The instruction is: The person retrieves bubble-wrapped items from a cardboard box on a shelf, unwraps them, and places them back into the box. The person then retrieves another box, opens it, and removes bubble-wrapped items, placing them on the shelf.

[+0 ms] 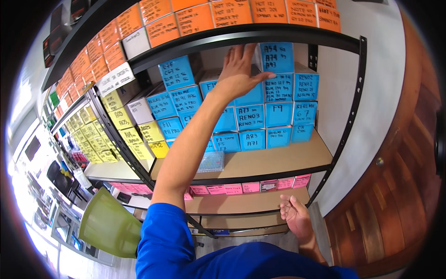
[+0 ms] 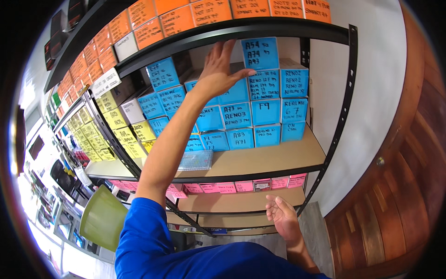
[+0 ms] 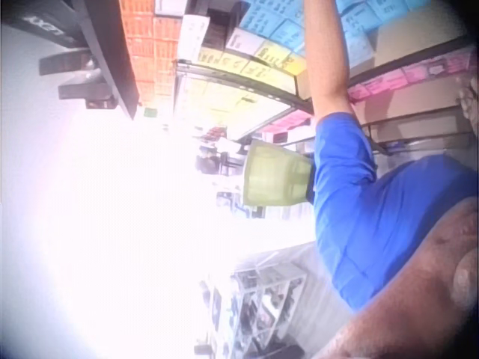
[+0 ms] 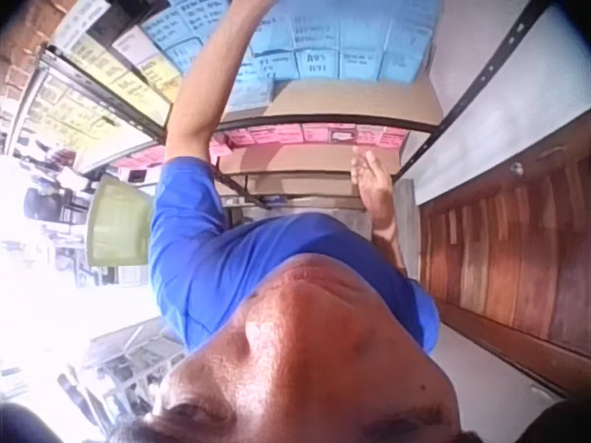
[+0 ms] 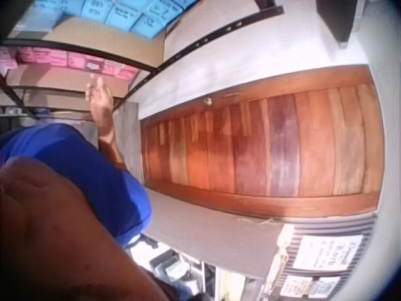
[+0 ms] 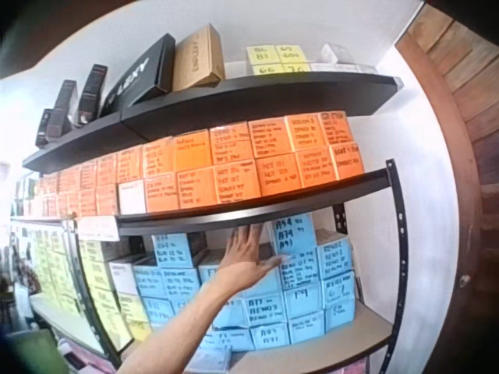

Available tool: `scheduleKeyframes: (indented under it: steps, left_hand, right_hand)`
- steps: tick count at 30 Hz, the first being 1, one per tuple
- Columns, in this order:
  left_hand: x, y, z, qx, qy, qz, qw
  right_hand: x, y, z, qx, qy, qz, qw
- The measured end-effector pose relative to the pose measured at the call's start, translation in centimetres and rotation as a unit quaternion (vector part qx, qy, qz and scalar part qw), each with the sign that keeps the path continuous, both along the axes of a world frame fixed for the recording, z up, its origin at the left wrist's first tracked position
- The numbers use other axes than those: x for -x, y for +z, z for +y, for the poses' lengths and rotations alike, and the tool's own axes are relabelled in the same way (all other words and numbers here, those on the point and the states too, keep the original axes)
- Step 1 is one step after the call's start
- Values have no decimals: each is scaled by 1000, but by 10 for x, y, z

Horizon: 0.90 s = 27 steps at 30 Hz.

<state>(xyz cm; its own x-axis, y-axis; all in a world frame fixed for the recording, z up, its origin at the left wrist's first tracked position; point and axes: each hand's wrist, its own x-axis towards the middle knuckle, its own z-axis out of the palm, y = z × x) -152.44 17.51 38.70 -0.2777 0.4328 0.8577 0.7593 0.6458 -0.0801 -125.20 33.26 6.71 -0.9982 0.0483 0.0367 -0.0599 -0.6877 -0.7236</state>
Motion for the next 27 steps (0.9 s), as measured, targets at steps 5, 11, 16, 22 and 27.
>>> scheduleKeyframes:
  steps: [5,11,16,22,27]
  left_hand:
    - [14,-11,-84,-218,215,127,944]
    - [36,-3,-128,-292,207,37,933]
    - [-1,-4,-134,-361,106,30,926]
    - [-70,-42,-141,-421,-82,14,903]
    - [-129,-144,-138,-458,-315,-82,827]
  right_hand:
    - [-2,-1,1,-14,-26,-16,999]
    - [1,-5,-1,-23,-20,-37,999]
    - [13,6,-11,-21,-2,8,1000]
    - [44,67,-43,-123,43,118,984]
    - [68,108,-97,-108,37,310,944]
